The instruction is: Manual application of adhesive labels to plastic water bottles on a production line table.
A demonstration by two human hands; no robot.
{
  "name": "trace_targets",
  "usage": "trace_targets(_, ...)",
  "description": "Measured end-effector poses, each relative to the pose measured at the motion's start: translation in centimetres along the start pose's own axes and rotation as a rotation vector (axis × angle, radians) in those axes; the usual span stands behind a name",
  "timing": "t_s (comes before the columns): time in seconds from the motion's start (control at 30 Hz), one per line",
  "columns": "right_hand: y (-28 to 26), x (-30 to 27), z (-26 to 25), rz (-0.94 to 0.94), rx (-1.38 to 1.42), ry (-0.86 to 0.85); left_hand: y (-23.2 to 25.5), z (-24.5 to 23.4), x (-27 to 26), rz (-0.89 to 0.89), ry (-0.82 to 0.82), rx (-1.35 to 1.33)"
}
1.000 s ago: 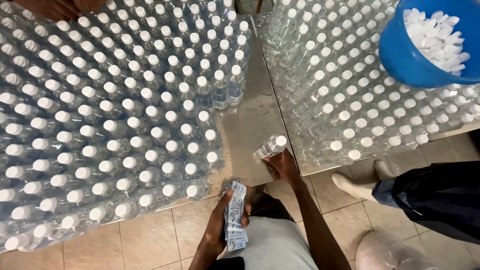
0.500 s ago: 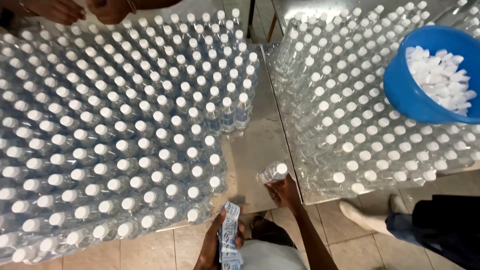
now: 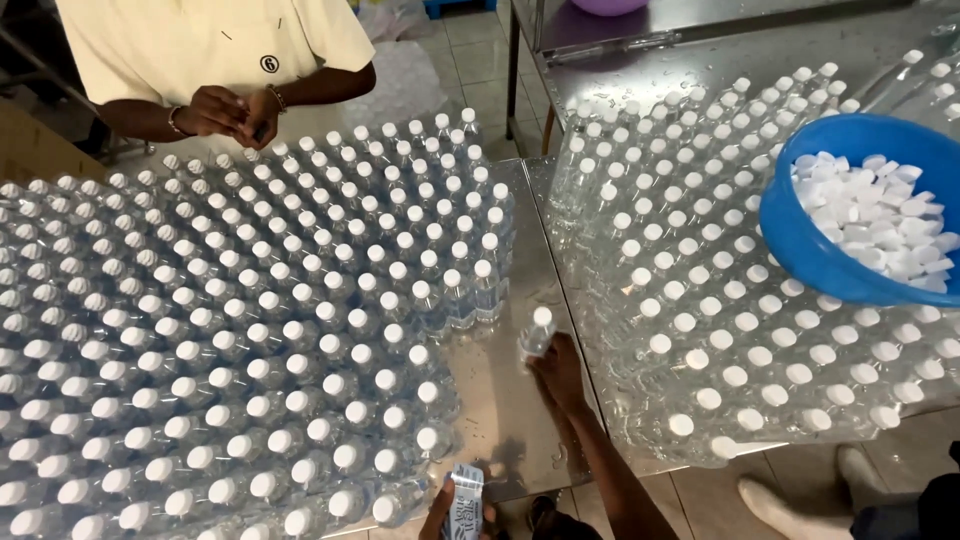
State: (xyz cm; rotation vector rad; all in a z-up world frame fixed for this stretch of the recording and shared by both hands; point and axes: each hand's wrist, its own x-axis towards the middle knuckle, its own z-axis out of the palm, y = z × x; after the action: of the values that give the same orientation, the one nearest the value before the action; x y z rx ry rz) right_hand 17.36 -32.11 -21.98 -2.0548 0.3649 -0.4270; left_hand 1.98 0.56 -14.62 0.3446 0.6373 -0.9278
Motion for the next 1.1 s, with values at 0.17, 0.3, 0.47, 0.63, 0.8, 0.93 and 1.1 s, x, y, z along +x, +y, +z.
trace_targets(0.17,6.6,9.7,7.1,-0.072,0.218,0.028,0.8,-0.9,1.1,0.041,-0.002,-0.001)
trace_targets(0.3,2.7,11.6,7.9,-0.010,0.291,-0.036,0.0,-2.6,0.3,0.100,0.019,-0.033)
trace_targets(0.47,-3.9,4.9,3.9,0.002,0.072,-0.027,-1.3,-3.5,1.5,0.122,0.007,-0.052)
trace_targets(0.63,-7.3,-3.7,-1.9,-0.055,-0.116,-0.248,-1.2,-3.6,2.2,0.056,0.000,-0.010)
trace_targets(0.8,-8.6,-4.5,-11.8,-0.177,-0.678,0.040,-0.9,-1.9,4.8,-0.078,-0.045,0.183)
trace_targets(0.93,-8.9,-1.9,-19.0,-0.078,-0.893,0.176,-2.9,9.0,0.2,0.037,0.091,0.135)
trace_targets(1.1,-5.7,-0.3,-19.5,-0.103,-1.256,0.083,-3.2,11.2,-3.6,0.022,0.155,0.124)
